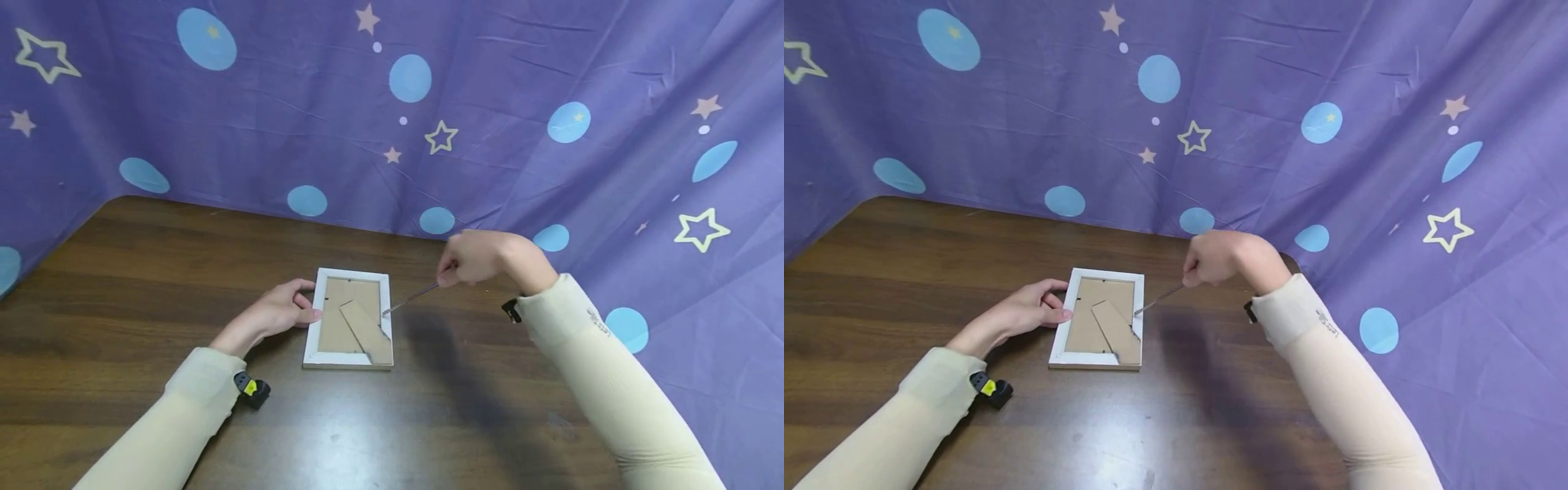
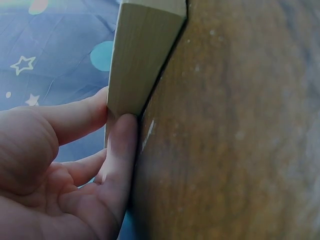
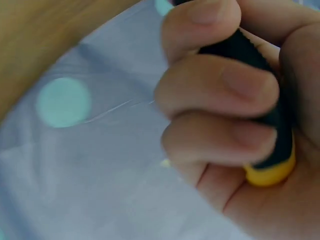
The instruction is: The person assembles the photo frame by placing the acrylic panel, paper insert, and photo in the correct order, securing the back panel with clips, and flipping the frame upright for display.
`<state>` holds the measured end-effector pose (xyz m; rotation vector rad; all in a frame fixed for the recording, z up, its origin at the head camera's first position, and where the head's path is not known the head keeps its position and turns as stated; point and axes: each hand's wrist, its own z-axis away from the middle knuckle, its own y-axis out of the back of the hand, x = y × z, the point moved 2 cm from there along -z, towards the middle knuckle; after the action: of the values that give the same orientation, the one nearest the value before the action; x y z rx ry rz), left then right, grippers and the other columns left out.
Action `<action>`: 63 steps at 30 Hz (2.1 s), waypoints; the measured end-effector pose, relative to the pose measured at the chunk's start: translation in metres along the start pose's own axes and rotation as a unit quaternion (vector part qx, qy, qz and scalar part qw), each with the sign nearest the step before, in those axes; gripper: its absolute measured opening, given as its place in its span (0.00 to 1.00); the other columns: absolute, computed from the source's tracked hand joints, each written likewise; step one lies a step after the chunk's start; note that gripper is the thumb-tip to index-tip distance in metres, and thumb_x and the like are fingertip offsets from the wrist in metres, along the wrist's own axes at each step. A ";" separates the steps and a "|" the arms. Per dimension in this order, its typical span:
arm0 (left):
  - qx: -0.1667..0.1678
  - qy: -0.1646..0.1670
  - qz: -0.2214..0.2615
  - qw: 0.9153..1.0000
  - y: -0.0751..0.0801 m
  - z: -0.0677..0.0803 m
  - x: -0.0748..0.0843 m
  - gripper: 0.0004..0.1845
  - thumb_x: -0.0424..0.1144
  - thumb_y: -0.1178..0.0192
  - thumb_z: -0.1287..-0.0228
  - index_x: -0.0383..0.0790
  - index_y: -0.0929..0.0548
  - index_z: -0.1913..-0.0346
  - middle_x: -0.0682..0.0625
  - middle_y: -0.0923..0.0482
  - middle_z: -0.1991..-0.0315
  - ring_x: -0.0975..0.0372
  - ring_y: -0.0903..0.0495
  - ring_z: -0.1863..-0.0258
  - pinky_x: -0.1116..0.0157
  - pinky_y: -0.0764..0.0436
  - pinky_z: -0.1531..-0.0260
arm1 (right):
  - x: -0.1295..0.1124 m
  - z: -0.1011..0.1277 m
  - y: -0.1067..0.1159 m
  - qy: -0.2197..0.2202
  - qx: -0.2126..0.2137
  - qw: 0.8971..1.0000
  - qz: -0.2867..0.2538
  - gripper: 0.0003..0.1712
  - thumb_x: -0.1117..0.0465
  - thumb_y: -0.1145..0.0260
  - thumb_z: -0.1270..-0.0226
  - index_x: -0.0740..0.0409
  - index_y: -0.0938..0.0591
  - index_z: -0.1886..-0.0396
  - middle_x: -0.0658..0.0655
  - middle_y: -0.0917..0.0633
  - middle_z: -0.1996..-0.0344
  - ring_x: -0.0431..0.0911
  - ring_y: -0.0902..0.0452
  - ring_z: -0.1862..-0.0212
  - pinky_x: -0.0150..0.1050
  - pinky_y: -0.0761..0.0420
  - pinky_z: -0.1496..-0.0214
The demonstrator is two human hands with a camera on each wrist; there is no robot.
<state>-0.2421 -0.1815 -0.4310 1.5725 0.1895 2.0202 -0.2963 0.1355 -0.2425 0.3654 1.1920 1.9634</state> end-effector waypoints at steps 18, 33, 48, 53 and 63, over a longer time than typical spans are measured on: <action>0.001 0.002 0.003 1.000 -0.001 -0.002 -0.002 0.41 0.42 0.31 0.26 0.33 0.39 0.19 0.38 0.19 0.46 0.54 0.12 0.52 0.48 0.19 0.38 | 0.147 0.007 -0.125 -0.096 0.192 0.951 -0.222 0.17 0.52 0.49 0.11 0.57 0.18 0.45 0.53 0.17 0.73 0.47 0.22 0.67 0.43 0.23 0.54; 0.000 -0.004 -0.001 1.000 -0.001 0.001 0.000 0.41 0.41 0.31 0.27 0.31 0.39 0.20 0.37 0.18 0.46 0.50 0.16 0.49 0.47 0.20 0.39 | 0.160 -0.020 -0.147 -0.106 0.247 0.935 -0.231 0.16 0.55 0.47 0.12 0.59 0.17 0.46 0.63 0.17 0.57 0.51 0.22 0.56 0.43 0.20 0.55; 0.001 -0.010 0.003 1.000 0.001 0.003 0.000 0.41 0.40 0.31 0.27 0.30 0.39 0.20 0.37 0.18 0.48 0.52 0.14 0.52 0.49 0.18 0.41 | 0.168 -0.049 -0.144 -0.098 0.277 0.944 -0.149 0.12 0.61 0.42 0.15 0.59 0.13 0.50 0.58 0.11 0.57 0.54 0.19 0.51 0.56 0.20 0.43; 0.000 -0.012 0.005 1.000 0.000 0.002 0.000 0.41 0.40 0.31 0.27 0.30 0.39 0.20 0.37 0.18 0.48 0.53 0.14 0.52 0.49 0.18 0.40 | 0.170 -0.056 -0.142 -0.125 0.274 0.945 -0.127 0.11 0.60 0.41 0.15 0.57 0.13 0.50 0.58 0.11 0.56 0.57 0.18 0.48 0.60 0.20 0.41; 0.001 -0.009 0.009 1.000 -0.001 0.001 0.000 0.41 0.39 0.31 0.27 0.30 0.39 0.20 0.36 0.18 0.48 0.54 0.12 0.53 0.48 0.16 0.40 | 0.172 -0.063 -0.147 -0.115 0.331 0.931 -0.106 0.04 0.60 0.37 0.20 0.54 0.17 0.55 0.59 0.18 0.62 0.57 0.21 0.53 0.59 0.21 0.48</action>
<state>-0.2409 -0.1811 -0.4314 1.5992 0.1706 2.0194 -0.3739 0.2621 -0.4248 0.7508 1.6367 1.2489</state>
